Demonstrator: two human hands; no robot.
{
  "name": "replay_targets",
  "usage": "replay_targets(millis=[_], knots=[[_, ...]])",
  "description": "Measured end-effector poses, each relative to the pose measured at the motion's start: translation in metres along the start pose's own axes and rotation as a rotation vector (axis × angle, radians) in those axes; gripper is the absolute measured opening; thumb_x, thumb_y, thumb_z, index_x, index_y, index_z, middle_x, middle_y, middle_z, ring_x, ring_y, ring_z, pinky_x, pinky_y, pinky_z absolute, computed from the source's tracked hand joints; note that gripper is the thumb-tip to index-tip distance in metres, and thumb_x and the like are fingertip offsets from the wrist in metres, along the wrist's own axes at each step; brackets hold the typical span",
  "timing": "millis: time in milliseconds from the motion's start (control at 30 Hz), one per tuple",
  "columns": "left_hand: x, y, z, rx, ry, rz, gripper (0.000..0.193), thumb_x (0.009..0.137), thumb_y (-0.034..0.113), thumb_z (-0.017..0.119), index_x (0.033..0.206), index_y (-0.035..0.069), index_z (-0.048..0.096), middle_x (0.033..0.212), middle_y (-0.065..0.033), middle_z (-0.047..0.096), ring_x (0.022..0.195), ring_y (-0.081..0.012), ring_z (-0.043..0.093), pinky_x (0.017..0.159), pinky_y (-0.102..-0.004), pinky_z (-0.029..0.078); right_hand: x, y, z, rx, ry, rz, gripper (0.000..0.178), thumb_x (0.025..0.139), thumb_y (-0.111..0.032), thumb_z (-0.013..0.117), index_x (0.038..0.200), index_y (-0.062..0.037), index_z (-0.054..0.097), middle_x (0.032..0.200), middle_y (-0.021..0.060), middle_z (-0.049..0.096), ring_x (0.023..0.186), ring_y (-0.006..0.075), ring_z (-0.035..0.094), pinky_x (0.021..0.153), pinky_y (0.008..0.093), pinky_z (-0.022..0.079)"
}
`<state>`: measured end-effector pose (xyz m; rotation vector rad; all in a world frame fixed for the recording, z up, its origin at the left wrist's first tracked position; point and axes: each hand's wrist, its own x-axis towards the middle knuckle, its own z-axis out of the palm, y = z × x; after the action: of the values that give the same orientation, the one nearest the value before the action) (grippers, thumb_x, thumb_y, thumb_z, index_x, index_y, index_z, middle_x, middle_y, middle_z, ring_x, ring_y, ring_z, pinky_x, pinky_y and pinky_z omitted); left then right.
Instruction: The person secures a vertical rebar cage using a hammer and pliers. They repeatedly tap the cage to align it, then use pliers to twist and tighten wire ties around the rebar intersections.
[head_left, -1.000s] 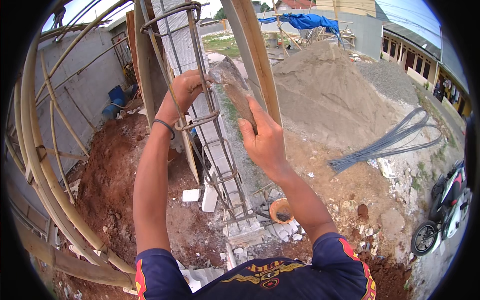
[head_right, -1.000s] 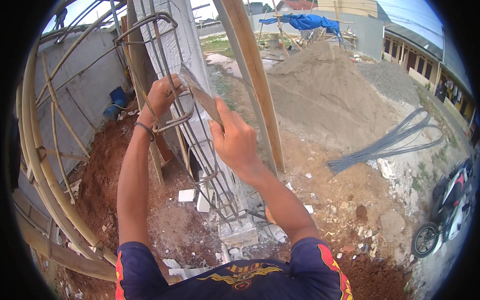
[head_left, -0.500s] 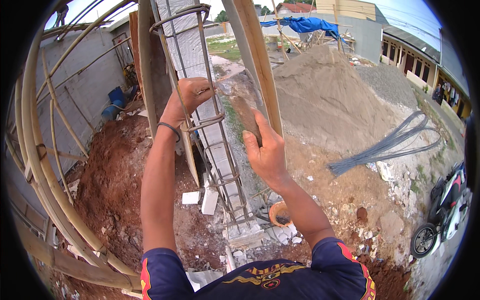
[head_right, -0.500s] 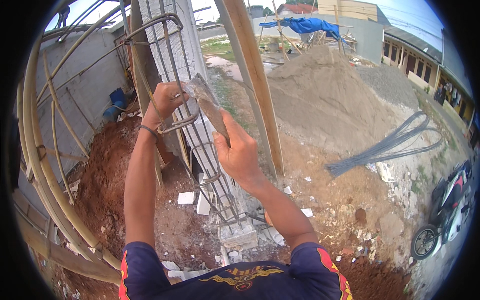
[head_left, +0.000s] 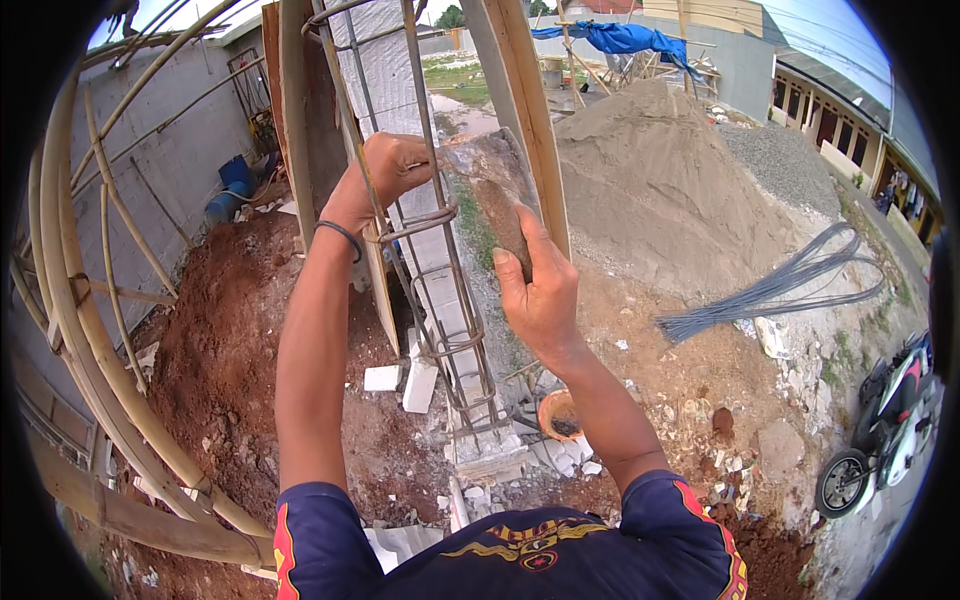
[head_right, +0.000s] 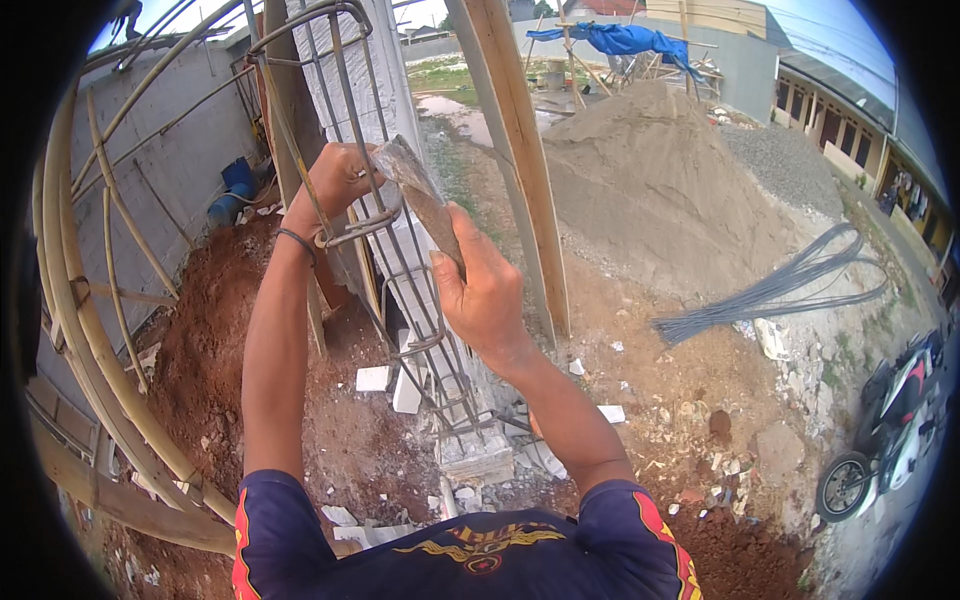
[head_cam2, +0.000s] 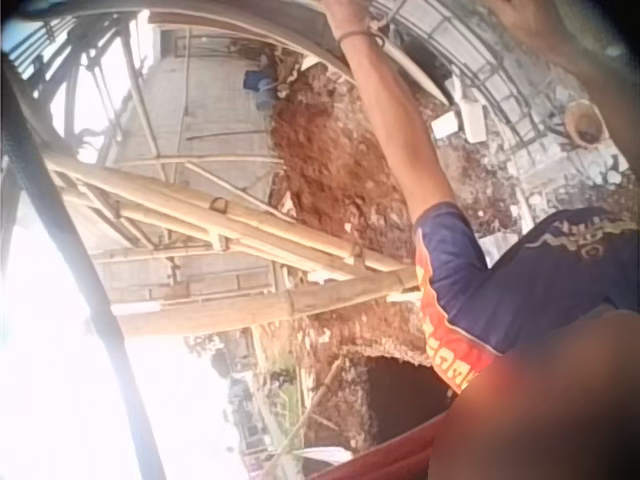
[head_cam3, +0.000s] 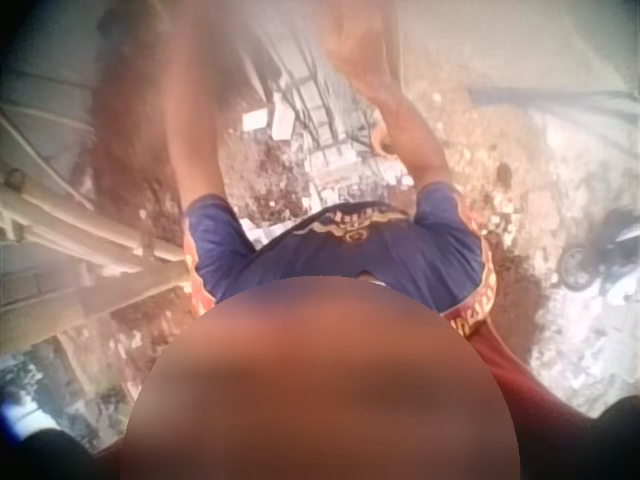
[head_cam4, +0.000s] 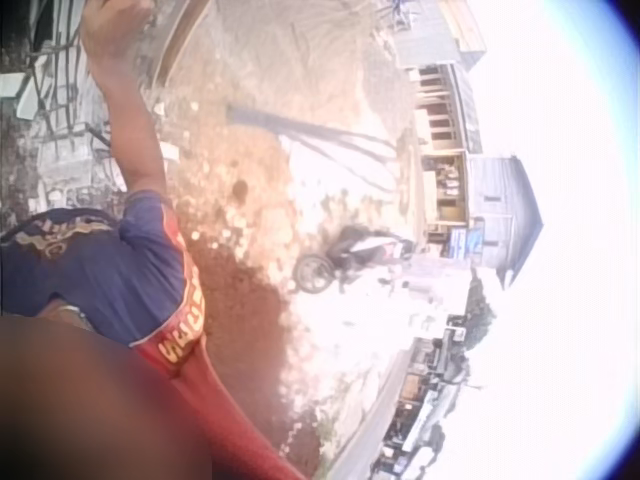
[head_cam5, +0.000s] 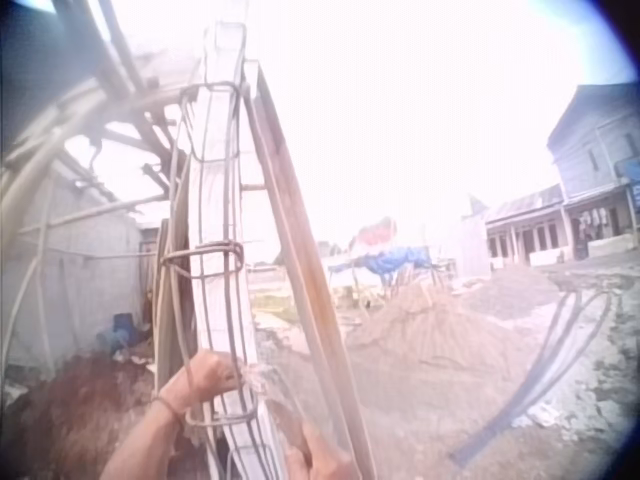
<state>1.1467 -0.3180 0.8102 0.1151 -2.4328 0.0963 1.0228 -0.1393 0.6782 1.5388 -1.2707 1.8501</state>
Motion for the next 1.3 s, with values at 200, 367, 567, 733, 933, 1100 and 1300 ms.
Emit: replay_targets(millis=[200,367,567,733,933,1100,1300], knots=[[0.000,0.001,-0.002,-0.005,0.010,0.040,0.014,0.074,0.004,0.073,0.081,-0.003,0.063,0.070,-0.0192,0.060,0.063,-0.0361,0.059,0.060,-0.0387,0.047,-0.002,0.005,0.004,-0.110,-0.050,0.024,0.048,0.085,-0.008,0.065,0.132,-0.0019,0.053,0.090,0.0183,0.065,0.073,0.0320,0.066,0.063,0.0403,0.052],[0.000,-0.003,0.001,-0.009,-0.005,0.023,0.013,0.074,0.005,0.072,0.081,-0.002,0.063,0.071,-0.0183,0.060,0.064,-0.0372,0.058,0.061,-0.0393,0.047,-0.007,0.007,0.005,-0.057,0.077,-0.072,0.050,0.084,-0.008,0.066,0.133,-0.0042,0.053,0.082,0.0148,0.063,0.065,0.0302,0.063,0.057,0.0395,0.050],[0.001,-0.009,0.004,0.011,-0.020,0.047,0.013,0.074,0.006,0.071,0.082,-0.002,0.064,0.074,-0.0184,0.061,0.068,-0.0376,0.060,0.063,-0.0397,0.048,-0.011,0.006,0.003,-0.260,-0.080,0.030,0.051,0.084,-0.006,0.066,0.133,-0.0025,0.053,0.083,0.0162,0.062,0.063,0.0291,0.063,0.054,0.0377,0.051],[0.003,-0.009,0.003,0.039,-0.030,0.073,0.012,0.074,0.005,0.070,0.084,-0.001,0.068,0.077,-0.0177,0.064,0.070,-0.0355,0.063,0.064,-0.0383,0.051,-0.013,0.008,0.002,-0.088,0.153,-0.145,0.054,0.082,-0.008,0.067,0.135,-0.0057,0.053,0.078,0.0139,0.059,0.060,0.0284,0.061,0.052,0.0380,0.050],[0.002,-0.008,0.004,0.034,-0.066,-0.023,0.012,0.076,0.006,0.072,0.085,-0.001,0.072,0.081,-0.0176,0.068,0.071,-0.0322,0.066,0.065,-0.0369,0.053,-0.015,0.014,0.004,-0.209,-0.023,-0.028,0.054,0.083,-0.007,0.066,0.135,-0.0032,0.051,0.078,0.0135,0.060,0.060,0.0281,0.060,0.052,0.0368,0.050],[0.003,-0.011,0.006,0.004,-0.013,0.067,0.010,0.076,0.005,0.072,0.084,-0.001,0.071,0.080,-0.0170,0.068,0.071,-0.0308,0.067,0.065,-0.0368,0.053,-0.017,0.014,0.004,-0.041,0.194,-0.200,0.056,0.082,-0.009,0.068,0.135,-0.0057,0.052,0.076,0.0121,0.058,0.059,0.0273,0.060,0.051,0.0371,0.049],[0.001,-0.012,0.005,0.001,-0.046,0.012,0.009,0.077,0.004,0.071,0.085,0.001,0.073,0.088,-0.0117,0.073,0.074,-0.0269,0.070,0.068,-0.0338,0.055,-0.015,0.015,0.001,-0.251,-0.034,-0.032,0.052,0.082,-0.006,0.067,0.132,0.0013,0.052,0.083,0.0158,0.062,0.064,0.0298,0.063,0.055,0.0358,0.052]])
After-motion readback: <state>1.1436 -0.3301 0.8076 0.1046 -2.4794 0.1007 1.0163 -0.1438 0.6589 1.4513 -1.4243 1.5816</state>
